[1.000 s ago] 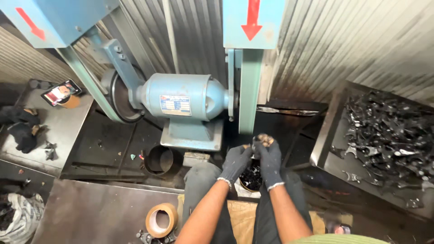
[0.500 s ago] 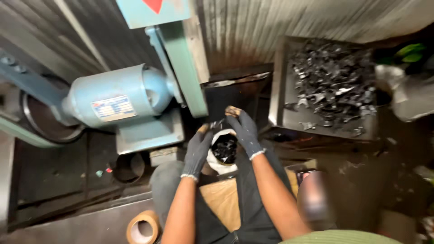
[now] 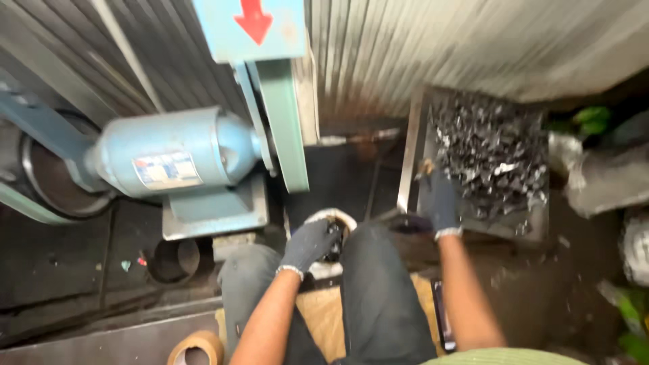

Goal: The person sits on the floor at a bench grinder and grinds small black metal parts one at a time, holding each piece against the spinning abrasive wheel with both hands until sparks fly, then places the ground part into a container on their lap and picks the next part. They briefly touch a phone playing a video beside them before resuming grinding.

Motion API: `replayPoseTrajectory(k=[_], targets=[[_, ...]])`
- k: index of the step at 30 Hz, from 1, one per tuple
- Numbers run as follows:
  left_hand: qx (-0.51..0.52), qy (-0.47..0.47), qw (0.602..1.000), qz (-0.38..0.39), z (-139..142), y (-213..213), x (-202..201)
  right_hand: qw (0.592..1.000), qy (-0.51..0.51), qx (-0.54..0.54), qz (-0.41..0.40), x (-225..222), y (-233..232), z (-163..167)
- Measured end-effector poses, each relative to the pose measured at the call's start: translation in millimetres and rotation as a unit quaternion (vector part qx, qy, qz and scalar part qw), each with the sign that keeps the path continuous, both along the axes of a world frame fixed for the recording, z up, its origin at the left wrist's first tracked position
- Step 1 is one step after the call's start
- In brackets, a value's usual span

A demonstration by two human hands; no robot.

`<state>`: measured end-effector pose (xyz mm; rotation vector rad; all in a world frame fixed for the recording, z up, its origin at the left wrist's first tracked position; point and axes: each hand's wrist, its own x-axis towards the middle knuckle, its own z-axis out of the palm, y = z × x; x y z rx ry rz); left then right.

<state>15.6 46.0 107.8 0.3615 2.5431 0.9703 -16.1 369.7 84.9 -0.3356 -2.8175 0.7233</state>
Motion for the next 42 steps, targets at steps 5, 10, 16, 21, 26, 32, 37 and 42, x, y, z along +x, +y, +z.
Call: replayPoseTrajectory(k=[5, 10, 16, 21, 26, 32, 37, 42], targets=[[0.263, -0.062, 0.959, 0.079, -4.9, -10.9, 14.8, 0.935, 0.072, -0.306, 0.167, 54.3, -115.6, 25.2], [0.175, -0.086, 0.974, 0.113, -3.2, -28.8, 32.3, 0.920, 0.064, -0.335, 0.191, 89.9, -174.2, 12.1], [0.270, 0.062, 0.950, 0.146, 3.4, -38.9, 25.8, 0.886, -0.082, -0.441, 0.117, 70.0, -180.6, 13.9], [0.172, 0.089, 0.953, 0.235, -6.7, -43.3, 17.8, 0.839, -0.058, -0.514, 0.170, 52.2, -192.5, -13.1], [-0.048, 0.045, 0.963, 0.261, -26.3, -49.6, -7.2, 0.884, -0.006, -0.422, 0.201, 15.9, -232.8, -48.7], [0.017, 0.048, 0.923, 0.380, -54.3, -52.5, -16.9, 0.912, -0.034, -0.367, 0.178, 1.5, -244.8, -83.9], [0.160, 0.038, 0.919, 0.359, -37.0, -16.7, -23.8, 0.897, -0.003, -0.414, 0.154, -0.4, -208.4, -74.6], [0.348, 0.141, 0.904, 0.202, -16.7, -8.0, -2.1, 0.923, 0.098, -0.371, 0.036, 42.0, -198.3, -45.3]])
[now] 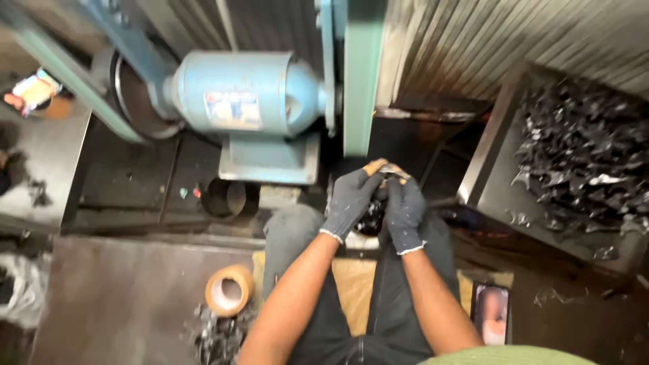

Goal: The person sits on the floor at a bench grinder and grinds small black metal parts one at a time, holding each piece against the spinning abrasive wheel with both hands until sparks fly, then places the ground part into a container on their lap and picks the next part. They briefly touch a phone playing a video beside them before resuming grinding.

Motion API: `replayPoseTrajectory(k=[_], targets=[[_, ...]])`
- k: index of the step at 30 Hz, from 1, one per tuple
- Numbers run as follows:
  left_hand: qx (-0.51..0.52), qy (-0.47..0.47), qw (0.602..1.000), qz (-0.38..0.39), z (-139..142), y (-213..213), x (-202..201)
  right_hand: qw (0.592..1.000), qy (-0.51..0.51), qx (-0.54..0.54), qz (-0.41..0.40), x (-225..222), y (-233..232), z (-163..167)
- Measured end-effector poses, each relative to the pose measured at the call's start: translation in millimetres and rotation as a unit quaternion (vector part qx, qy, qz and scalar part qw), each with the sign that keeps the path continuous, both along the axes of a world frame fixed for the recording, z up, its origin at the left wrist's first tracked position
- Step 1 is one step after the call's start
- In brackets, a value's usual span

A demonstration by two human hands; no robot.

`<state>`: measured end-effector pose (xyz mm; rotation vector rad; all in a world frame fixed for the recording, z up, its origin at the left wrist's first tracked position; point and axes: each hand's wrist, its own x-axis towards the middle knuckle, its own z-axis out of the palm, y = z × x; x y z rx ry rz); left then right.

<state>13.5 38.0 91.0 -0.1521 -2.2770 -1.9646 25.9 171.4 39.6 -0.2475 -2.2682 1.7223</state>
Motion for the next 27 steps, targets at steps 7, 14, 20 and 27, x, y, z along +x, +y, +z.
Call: replayPoseTrajectory(k=[7, 14, 20, 27], targets=[[-0.336, -0.071, 0.938, 0.055, 3.5, -32.8, 14.3, 0.997, 0.005, -0.006, 0.077, 8.2, -31.0, 13.8], [-0.251, -0.139, 0.949, 0.130, -17.9, -26.8, -14.5, 0.965, -0.140, -0.170, 0.143, -42.2, -30.8, -1.3], [-0.244, -0.127, 0.958, 0.083, -11.9, -3.6, -17.8, 0.991, -0.044, -0.125, 0.033, -24.5, -15.3, 6.7], [-0.284, 0.111, 0.952, -0.006, 2.2, -29.7, 20.6, 0.991, -0.048, -0.075, 0.105, 16.1, -4.8, 14.2]])
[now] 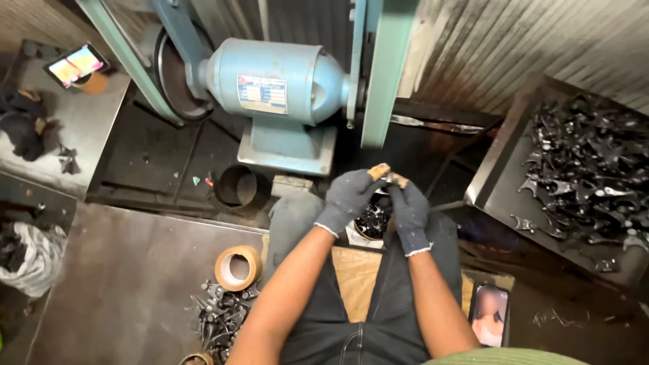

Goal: The person sits on the floor at a bench grinder and grinds small black metal parts one at a time, holding each piece against the spinning abrasive wheel with both hands until sparks fly, then places the ground part into a container on their lap and picks the next part. They briefly touch a phone playing a video beside them before resuming grinding.

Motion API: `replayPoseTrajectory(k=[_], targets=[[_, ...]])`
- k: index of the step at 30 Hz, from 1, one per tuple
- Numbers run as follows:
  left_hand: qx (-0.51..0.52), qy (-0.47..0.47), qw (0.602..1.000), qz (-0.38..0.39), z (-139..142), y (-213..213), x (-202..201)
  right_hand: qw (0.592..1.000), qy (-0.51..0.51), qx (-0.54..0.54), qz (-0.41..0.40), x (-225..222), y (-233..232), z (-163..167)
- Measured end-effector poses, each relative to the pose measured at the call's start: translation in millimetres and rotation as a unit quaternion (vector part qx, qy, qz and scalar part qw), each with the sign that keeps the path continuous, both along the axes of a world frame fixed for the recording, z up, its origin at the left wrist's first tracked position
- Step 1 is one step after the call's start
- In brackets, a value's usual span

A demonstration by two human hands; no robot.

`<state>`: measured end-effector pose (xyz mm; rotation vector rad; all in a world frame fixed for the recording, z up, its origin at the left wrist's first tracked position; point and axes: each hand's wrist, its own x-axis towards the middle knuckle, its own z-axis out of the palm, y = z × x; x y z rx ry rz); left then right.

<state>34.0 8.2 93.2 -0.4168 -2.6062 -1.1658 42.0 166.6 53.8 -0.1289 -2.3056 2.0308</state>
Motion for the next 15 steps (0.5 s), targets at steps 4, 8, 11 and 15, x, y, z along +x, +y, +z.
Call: replayPoseTrajectory(k=[4, 8, 11, 15], targets=[[0.115, -0.123, 0.986, 0.017, -4.7, -8.8, -5.9, 0.998, -0.056, -0.011, 0.034, 2.9, -0.2, -3.0], [0.217, -0.246, 0.939, 0.106, -12.0, 1.1, -16.8, 0.995, -0.052, 0.026, 0.080, -22.8, -0.6, -0.8], [0.342, -0.308, 0.869, 0.180, -14.5, 10.3, -24.3, 0.987, -0.086, -0.001, 0.133, -57.1, 0.1, 3.8], [0.502, -0.285, 0.791, 0.204, -22.1, 12.2, -31.5, 0.988, -0.084, -0.017, 0.131, -76.7, -10.5, -2.3]])
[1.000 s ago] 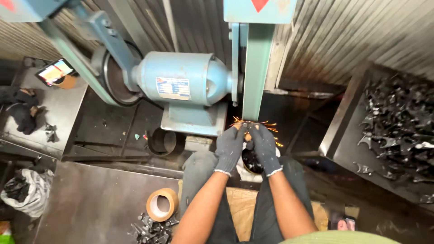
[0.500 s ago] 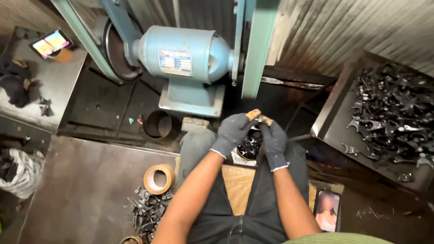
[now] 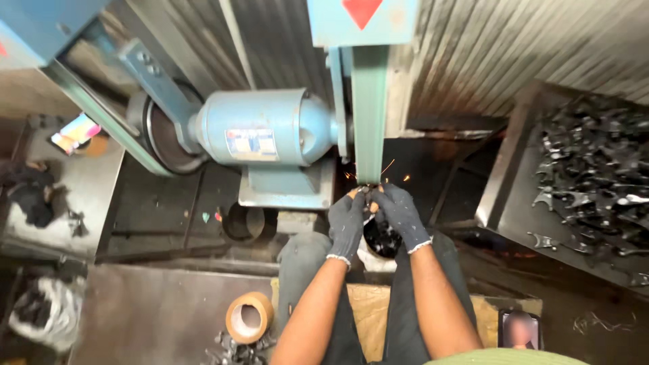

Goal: The person sits on the floor at a bench grinder and grinds small black metal parts one at a time, holding each piece against the spinning abrasive wheel with both hands until sparks fly, then places the ground part into a container on their lap and picks the next part. They briefly touch a phone playing a video beside them before resuming grinding.

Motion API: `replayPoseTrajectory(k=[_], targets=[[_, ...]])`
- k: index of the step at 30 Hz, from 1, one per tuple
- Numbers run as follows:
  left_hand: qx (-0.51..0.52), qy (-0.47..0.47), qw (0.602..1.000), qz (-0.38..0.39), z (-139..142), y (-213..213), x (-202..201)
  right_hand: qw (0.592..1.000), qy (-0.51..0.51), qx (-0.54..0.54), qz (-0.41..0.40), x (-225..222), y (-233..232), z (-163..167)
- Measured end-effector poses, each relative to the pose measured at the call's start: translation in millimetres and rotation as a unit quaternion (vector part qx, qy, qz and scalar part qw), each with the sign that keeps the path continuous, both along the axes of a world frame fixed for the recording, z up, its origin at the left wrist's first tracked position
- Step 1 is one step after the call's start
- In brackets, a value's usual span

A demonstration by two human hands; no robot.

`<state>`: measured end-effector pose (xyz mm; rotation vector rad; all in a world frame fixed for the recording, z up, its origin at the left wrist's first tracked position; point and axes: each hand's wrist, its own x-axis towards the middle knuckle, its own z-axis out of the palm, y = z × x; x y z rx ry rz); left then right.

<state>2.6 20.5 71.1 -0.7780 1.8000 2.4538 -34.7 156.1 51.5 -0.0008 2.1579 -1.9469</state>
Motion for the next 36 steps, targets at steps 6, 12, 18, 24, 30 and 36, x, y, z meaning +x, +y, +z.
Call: replayPoseTrajectory(k=[6, 12, 18, 24, 30, 36], targets=[[-0.382, -0.050, 0.918, -0.089, -28.9, 4.9, -4.3, 0.975, -0.136, -0.129, -0.123, 24.3, -10.5, -22.5], [-0.420, -0.053, 0.888, -0.179, -8.4, 14.7, -21.7, 0.991, 0.054, 0.035, -0.117, 15.2, 4.4, -19.5], [-0.553, 0.033, 0.801, -0.225, 22.6, -6.3, 9.3, 0.998, 0.005, -0.002, -0.068, 37.8, 0.2, -17.7], [-0.340, 0.257, 0.887, -0.176, 25.0, -20.9, 31.0, 0.994, -0.022, -0.093, -0.056, 57.7, 12.8, -12.9], [-0.440, 0.022, 0.865, -0.241, 15.7, -19.5, 11.7, 0.998, -0.001, -0.039, -0.049, 48.0, 9.6, -10.5], [-0.528, 0.021, 0.832, -0.168, -25.1, -20.9, -5.1, 0.986, -0.104, -0.126, -0.026, 14.4, -9.9, -17.4]])
